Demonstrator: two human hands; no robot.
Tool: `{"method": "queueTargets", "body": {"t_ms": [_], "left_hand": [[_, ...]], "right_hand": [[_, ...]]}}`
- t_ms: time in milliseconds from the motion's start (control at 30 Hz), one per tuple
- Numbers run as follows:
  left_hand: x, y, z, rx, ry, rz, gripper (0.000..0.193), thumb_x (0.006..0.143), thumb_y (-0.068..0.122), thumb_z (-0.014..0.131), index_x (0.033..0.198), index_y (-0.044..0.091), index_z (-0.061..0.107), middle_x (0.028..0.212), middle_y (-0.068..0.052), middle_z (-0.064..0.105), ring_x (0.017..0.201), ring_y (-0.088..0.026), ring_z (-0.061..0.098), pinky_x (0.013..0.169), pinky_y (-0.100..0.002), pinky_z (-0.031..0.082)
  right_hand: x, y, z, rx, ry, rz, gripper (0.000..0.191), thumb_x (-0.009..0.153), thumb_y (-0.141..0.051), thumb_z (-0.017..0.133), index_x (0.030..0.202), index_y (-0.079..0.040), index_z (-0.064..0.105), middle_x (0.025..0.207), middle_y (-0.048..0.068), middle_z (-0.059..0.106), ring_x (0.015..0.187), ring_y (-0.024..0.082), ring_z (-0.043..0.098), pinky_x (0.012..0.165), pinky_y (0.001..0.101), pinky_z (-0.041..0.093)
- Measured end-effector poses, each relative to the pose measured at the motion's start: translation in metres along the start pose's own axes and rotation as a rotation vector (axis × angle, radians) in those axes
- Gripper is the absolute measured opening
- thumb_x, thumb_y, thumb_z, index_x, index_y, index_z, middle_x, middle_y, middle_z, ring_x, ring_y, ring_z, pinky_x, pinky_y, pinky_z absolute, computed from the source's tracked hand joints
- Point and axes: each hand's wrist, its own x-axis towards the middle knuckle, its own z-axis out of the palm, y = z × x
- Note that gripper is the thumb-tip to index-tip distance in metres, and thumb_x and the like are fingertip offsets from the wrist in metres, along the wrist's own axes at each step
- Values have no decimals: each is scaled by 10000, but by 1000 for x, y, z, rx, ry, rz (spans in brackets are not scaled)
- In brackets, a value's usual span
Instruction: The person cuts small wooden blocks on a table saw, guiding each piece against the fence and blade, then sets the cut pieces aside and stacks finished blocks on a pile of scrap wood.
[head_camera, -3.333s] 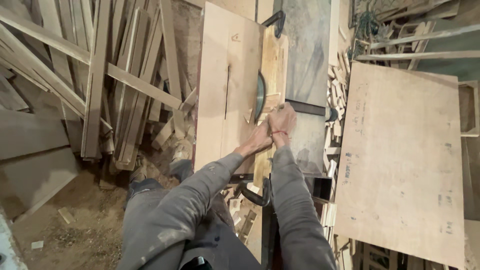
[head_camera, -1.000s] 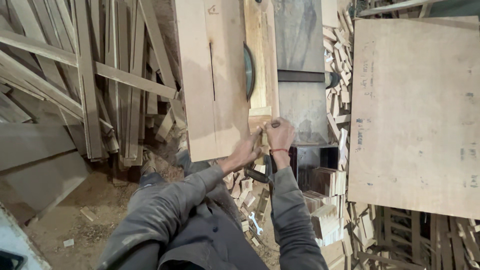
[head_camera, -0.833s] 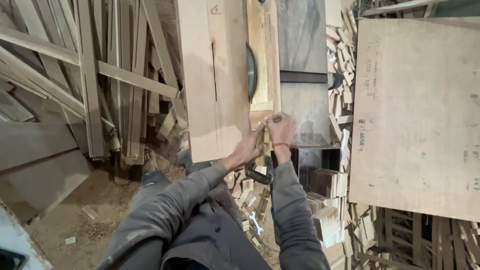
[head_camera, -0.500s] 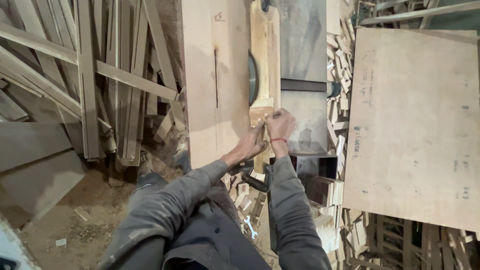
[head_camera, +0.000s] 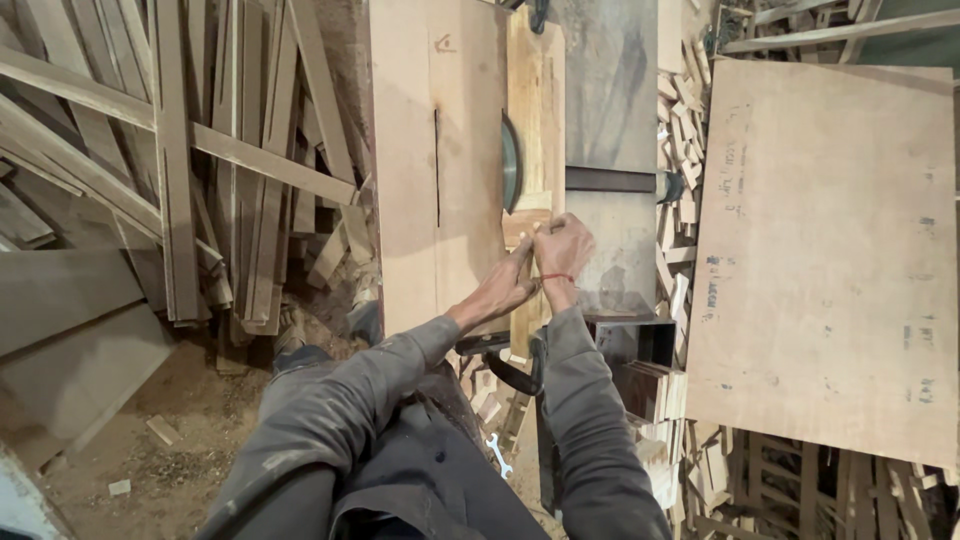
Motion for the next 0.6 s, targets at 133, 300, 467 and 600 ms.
{"method": "queueTargets", "body": {"t_ms": [133,300,467,600], "left_hand": [[5,-1,-1,-2,39,81,891,810,146,642,1553,-114,224,1464,-391,482,1400,-466,496,1161,-447,408],[9,-1,-3,-27,12,30,904,829,156,627,1591,-68,194,1503,-366,448,1396,-466,461,1167,-443,378],[6,-1,-1,-68,38,131,886,835,155,656,1567,-65,208,1492,-375,466,1435,-468,457,1183,-452,387],[1,3,5,-68,79,232,897,817,125,635,1582,-52,202,1503,-395,442,1434,-510,423,1179,-482,376]], "right_hand": [[5,-6,1,-13,2,37,165,718,-227,813,792,-85,773,790,176,743,784,384,718,745,476,549],[9,-11,0,7,6,43,196,692,-221,817,802,-68,763,799,198,735,786,400,714,745,482,553],[7,-17,-1,36,-4,65,186,724,-218,808,812,-63,756,806,193,741,793,392,727,743,477,565],[7,-18,0,7,19,69,220,690,-231,849,791,-61,754,795,202,735,785,402,719,726,490,554]]}}
